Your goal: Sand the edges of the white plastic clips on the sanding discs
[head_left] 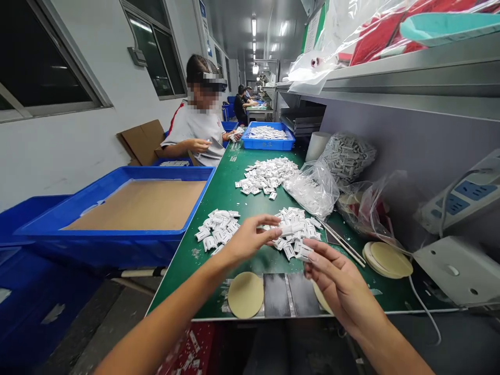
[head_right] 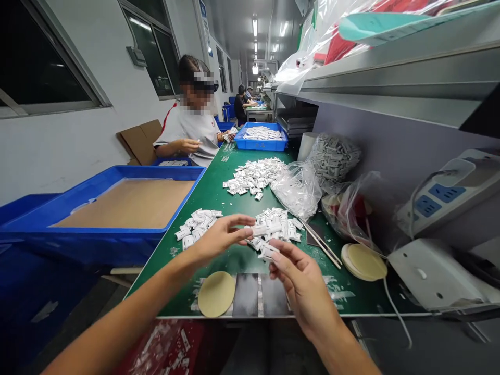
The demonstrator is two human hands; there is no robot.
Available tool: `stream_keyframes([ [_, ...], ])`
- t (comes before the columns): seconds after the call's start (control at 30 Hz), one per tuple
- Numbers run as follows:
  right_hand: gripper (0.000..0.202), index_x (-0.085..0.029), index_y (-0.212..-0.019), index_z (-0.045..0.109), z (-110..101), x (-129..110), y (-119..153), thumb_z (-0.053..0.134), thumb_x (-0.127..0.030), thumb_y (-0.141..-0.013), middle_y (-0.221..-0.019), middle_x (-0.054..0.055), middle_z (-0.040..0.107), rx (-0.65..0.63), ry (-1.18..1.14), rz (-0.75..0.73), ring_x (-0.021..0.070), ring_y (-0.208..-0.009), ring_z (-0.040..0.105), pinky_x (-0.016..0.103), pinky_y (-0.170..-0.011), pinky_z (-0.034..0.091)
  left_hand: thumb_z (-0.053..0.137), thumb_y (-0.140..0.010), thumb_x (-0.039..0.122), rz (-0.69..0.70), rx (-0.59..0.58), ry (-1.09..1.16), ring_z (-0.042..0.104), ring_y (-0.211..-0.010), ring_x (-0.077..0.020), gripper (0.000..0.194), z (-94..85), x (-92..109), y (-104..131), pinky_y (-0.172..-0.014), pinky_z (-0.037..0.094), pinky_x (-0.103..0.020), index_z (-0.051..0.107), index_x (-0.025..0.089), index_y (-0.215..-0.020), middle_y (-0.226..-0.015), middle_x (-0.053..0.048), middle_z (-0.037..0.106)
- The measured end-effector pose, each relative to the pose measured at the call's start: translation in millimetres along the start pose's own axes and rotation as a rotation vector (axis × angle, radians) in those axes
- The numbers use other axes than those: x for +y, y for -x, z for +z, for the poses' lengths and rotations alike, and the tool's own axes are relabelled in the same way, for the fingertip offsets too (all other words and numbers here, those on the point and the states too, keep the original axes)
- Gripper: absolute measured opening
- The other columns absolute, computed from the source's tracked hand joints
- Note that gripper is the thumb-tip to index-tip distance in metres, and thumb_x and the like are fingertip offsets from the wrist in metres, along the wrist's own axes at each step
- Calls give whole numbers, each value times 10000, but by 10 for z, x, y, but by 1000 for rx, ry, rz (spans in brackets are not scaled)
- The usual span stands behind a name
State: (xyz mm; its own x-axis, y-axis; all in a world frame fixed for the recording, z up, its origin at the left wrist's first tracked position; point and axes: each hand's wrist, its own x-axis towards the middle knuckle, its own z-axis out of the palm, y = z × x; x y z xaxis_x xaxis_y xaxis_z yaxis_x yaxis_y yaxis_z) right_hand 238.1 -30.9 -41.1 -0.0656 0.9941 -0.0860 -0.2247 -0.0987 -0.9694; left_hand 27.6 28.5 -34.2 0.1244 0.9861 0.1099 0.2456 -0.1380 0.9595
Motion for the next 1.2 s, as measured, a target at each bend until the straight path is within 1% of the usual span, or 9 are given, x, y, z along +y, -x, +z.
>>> stream_keyframes([
  [0.07,433,-216,-1088,748,-61,19,-119,789,-485,-752,-971,71,727,44,210,-63,177,-780,617,311,-709,528,734,-807,360,76,88,-266,682,-782,-210,250,-242,-60,-195,-755,517,-316,744,217,-1011,-1022,-84,748],
  [0.2,449,-188,-1225,678,-174,44,-486,557,-500,-926,-1045,92,727,9,755,-267,192,-785,625,334,-697,518,607,-893,285,66,348,-453,661,-941,-252,242,-784,-246,-364,-924,453,-370,717,232,-1101,-1092,-96,741],
  [0.3,394,-193,-1181,702,-194,57,-789,557,-445,-914,-1057,97,726,-21,948,-354,234,-842,628,401,-783,501,643,-851,211,34,378,-546,646,-1011,-280,228,-960,-448,-367,-965,418,-391,735,226,-1059,-1026,-103,759],
  [0.47,377,-188,-1189,704,106,66,-1052,521,-384,-924,-1278,151,629,-71,1259,-521,348,-1219,505,544,-1043,340,775,-684,98,10,335,-545,602,-1076,-331,206,-853,-702,-428,-1025,350,-440,762,235,-838,-894,-103,768],
  [0.6,325,-244,-1204,679,714,228,-1126,521,-410,-974,-1139,68,691,-330,1388,-543,219,-1065,611,369,-954,457,776,-717,142,33,394,-454,579,-1101,-335,176,-888,-657,-443,-1069,298,-457,760,230,-869,-945,-115,759],
  [0.77,271,-168,-1074,664,1286,469,-1256,567,-404,-982,-1037,57,686,-390,1530,-425,183,-913,656,397,-840,542,635,-896,331,85,557,-212,515,-1238,-307,270,-1038,-513,-367,-1070,324,-403,694,230,-1139,-1230,-125,688],
  [0.9,259,-173,-1109,654,1332,468,-1280,601,-385,-969,-1106,63,674,-378,1545,-353,184,-947,657,399,-846,558,466,-969,434,7,576,158,669,-903,-231,312,-1032,-508,-420,-800,489,-319,650,185,-924,-976,-118,749],
  [1.0,261,-180,-1126,652,1274,421,-1263,599,-382,-969,-1168,76,660,-341,1471,-326,204,-1021,643,429,-898,540,402,-972,453,-76,536,471,666,-671,-164,331,-991,-511,-468,-645,508,-274,563,176,-887,-853,-107,747],
  [1.2,264,-161,-1085,651,1092,294,-1280,617,-388,-955,-1036,53,677,-293,1061,-187,180,-905,656,389,-814,558,690,-803,480,-117,409,813,618,-611,-102,341,-937,-429,-418,-636,518,-236,507,193,-818,-718,-9,647],
])
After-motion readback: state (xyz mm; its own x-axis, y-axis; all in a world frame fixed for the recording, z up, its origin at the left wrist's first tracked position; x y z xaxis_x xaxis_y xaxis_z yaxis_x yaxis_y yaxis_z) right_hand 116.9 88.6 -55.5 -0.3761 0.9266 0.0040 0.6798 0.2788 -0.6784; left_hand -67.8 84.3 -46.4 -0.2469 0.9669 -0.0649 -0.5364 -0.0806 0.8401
